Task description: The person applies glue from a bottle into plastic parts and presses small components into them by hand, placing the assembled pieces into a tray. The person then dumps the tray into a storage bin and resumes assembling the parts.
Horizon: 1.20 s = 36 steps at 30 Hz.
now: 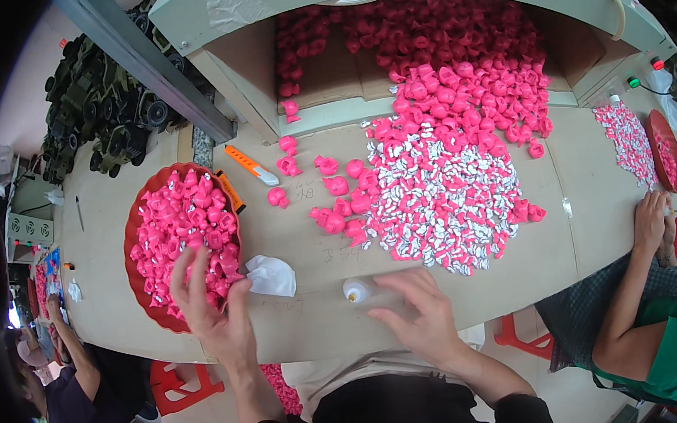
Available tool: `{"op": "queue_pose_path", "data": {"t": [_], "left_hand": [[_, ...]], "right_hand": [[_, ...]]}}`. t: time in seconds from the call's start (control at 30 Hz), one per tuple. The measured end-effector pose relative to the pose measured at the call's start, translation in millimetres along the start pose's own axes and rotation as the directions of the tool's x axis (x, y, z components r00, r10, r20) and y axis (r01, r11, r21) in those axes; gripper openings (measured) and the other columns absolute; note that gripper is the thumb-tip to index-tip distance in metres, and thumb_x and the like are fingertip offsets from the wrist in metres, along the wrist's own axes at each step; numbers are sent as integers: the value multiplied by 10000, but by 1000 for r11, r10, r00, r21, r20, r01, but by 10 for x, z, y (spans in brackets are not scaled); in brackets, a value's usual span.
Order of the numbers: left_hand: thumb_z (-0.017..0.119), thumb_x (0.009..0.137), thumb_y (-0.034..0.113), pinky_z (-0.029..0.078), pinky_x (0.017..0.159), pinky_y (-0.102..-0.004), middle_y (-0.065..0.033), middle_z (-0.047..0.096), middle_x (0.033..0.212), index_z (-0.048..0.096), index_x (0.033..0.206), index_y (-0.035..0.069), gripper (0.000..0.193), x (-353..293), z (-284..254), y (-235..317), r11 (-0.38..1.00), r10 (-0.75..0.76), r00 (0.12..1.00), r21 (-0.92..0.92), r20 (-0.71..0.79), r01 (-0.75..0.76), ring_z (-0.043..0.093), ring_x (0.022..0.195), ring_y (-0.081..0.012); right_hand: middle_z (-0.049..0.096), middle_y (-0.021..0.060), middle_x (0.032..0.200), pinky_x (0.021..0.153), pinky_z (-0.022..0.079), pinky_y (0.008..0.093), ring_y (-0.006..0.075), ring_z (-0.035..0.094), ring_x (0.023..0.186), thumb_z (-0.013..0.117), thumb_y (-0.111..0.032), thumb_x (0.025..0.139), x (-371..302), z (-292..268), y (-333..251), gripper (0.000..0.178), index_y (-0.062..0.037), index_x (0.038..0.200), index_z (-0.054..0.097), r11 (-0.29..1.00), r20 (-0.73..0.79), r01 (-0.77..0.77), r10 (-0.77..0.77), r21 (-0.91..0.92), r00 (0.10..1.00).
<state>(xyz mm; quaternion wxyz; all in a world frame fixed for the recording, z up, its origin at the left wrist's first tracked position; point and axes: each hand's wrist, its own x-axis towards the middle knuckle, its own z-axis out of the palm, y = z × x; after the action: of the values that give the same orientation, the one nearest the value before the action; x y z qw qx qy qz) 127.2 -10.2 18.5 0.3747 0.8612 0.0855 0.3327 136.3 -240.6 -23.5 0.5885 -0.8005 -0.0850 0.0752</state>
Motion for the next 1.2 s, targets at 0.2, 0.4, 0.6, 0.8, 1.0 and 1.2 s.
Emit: {"op": "queue_pose_path", "data": {"t": [0.2,0.4,0.6,0.8,1.0,1.2], "left_hand": [[691,725,34,377,897,-399,-78,572,1089,653,1113,59,391,99,569,66,967,190,892,81,410,-243,494,1087,-294],[660,763,12,409,837,-379,-116,565,1045,638,1139,38,378,48,769,51,947,235,844,81,483,-311,507,1052,-285],[577,848,-65,470,774,-264,-115,574,1087,593,1187,22,350,-405,480,136,895,-127,837,-301,533,328,581,945,-178],[614,834,-95,498,897,-315,-134,554,1174,531,1067,0,265,-755,366,45,441,-288,696,-554,658,706,604,1040,-212],[726,736,-96,539,819,-297,-109,563,1078,527,971,13,327,-823,349,-5,514,-226,702,-529,675,675,609,959,-165],[727,732,-94,562,778,-269,-86,568,1005,551,931,2,282,-861,370,-4,550,-246,733,-532,634,644,613,906,-140]], "right_hand": [[650,100,987,784,472,372,290,586,902,766,-78,698,140,191,51,349,-18,1018,641,928,1,315,-322,-201,947],[640,119,1051,820,469,332,230,597,936,709,-12,747,65,126,106,330,8,1057,598,939,3,323,-325,-118,946],[630,141,1040,837,487,310,243,630,951,658,-24,807,-125,-17,116,352,14,1132,530,984,-21,124,-122,126,992],[632,103,853,621,463,284,193,587,698,734,-19,713,-182,-296,-36,346,15,1035,611,962,-11,272,-273,-34,962],[623,89,682,538,380,289,183,494,590,790,-175,684,-209,-296,-111,346,31,932,667,927,52,367,-364,-80,930],[634,95,686,530,381,293,185,492,579,796,-157,666,-206,-245,-97,362,30,952,677,935,76,347,-342,-77,937]]}}
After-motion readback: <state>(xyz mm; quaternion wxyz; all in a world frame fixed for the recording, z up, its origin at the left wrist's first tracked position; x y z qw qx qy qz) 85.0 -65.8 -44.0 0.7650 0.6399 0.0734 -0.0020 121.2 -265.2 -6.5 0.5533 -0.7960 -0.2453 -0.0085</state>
